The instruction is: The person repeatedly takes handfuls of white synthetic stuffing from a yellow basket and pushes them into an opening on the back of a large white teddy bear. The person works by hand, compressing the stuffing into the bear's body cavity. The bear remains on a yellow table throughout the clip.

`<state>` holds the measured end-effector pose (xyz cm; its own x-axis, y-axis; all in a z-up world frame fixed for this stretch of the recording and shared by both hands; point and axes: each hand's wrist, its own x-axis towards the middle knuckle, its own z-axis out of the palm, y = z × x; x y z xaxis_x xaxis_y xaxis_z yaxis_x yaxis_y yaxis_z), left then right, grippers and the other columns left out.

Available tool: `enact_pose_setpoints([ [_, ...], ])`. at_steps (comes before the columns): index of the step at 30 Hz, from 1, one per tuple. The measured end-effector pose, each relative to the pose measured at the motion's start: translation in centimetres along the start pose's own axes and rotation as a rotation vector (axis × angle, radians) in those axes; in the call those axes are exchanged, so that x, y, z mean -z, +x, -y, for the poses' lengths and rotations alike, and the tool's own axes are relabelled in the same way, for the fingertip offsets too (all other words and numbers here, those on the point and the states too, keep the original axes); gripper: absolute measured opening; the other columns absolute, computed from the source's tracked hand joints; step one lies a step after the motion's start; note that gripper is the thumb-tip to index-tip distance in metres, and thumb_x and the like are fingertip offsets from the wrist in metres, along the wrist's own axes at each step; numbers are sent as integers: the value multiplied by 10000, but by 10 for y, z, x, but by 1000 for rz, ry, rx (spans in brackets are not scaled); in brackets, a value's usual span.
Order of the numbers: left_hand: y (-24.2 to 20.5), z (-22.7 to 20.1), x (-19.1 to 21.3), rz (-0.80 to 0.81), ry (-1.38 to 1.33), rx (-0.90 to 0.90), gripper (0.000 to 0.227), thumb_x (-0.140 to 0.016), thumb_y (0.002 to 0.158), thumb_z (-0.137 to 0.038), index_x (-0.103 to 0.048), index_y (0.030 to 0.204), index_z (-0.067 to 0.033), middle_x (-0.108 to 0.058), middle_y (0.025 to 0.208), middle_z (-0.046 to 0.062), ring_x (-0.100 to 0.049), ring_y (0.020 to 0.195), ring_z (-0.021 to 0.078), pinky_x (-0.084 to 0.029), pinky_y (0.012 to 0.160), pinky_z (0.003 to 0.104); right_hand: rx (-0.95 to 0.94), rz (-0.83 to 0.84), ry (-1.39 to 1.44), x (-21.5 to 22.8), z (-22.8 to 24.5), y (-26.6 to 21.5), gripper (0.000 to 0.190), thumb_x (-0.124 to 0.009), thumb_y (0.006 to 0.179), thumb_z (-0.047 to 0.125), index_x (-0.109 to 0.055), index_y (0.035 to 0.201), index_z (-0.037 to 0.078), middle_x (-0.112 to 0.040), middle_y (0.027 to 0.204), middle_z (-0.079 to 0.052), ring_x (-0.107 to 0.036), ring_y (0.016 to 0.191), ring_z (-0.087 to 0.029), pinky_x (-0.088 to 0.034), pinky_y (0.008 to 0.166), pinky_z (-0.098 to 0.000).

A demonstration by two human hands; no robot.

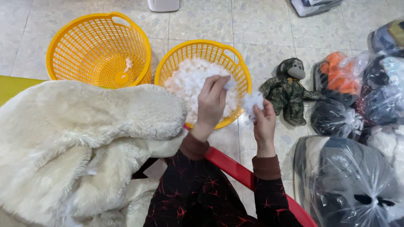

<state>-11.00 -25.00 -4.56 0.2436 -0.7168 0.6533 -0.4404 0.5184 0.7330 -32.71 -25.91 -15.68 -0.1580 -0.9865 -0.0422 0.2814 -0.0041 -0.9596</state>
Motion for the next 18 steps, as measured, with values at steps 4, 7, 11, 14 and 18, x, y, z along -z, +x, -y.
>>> enact_pose_setpoints([
  [4, -13, 49, -30, 149, 543, 25, 781, -826, 721, -172, -520, 1430, -55, -606, 1355, 282, -637, 1124, 429, -548, 851, 415, 22, 32, 16, 0, -7, -4, 295, -622, 997, 14, -602, 1291, 34, -688, 1132, -11, -619, 881, -47, -451, 660, -181],
  [7, -48, 62, -49, 287, -180, 297, 607, -757, 948, -86, -449, 1470, -55, -604, 1293, 187, -631, 1103, 294, -552, 897, 380, 3, 78, 88, -14, -16, -3, 258, -616, 985, 8, -614, 1243, 18, -691, 1135, -25, -647, 965, -78, -513, 815, -210],
  [11, -92, 72, -61, 394, -619, 774, 416, -706, 952, -59, -610, 1352, -3, -694, 1030, 59, -640, 821, 101, -556, 679, 261, 293, 158, -177, -30, -22, -14, 132, -635, 996, -41, -665, 1124, -34, -617, 1235, -65, -606, 1154, -133, -483, 1021, -251],
  [14, -100, 84, -56, 324, -503, 672, 281, -706, 930, -21, -706, 1205, 36, -729, 923, 27, -646, 757, 92, -547, 666, 249, 329, -1, -276, -48, -6, -11, 59, -623, 995, -20, -654, 1044, -13, -593, 1073, -55, -578, 929, -106, -476, 815, -231],
  [18, -117, 98, -40, 237, -488, 688, 304, -631, 933, 26, -708, 1226, 37, -759, 1012, 68, -694, 864, 99, -569, 754, 254, 690, -258, -191, -66, 23, -2, 26, -579, 1067, 15, -603, 1061, 8, -578, 1084, -48, -540, 866, -101, -466, 785, -246],
])
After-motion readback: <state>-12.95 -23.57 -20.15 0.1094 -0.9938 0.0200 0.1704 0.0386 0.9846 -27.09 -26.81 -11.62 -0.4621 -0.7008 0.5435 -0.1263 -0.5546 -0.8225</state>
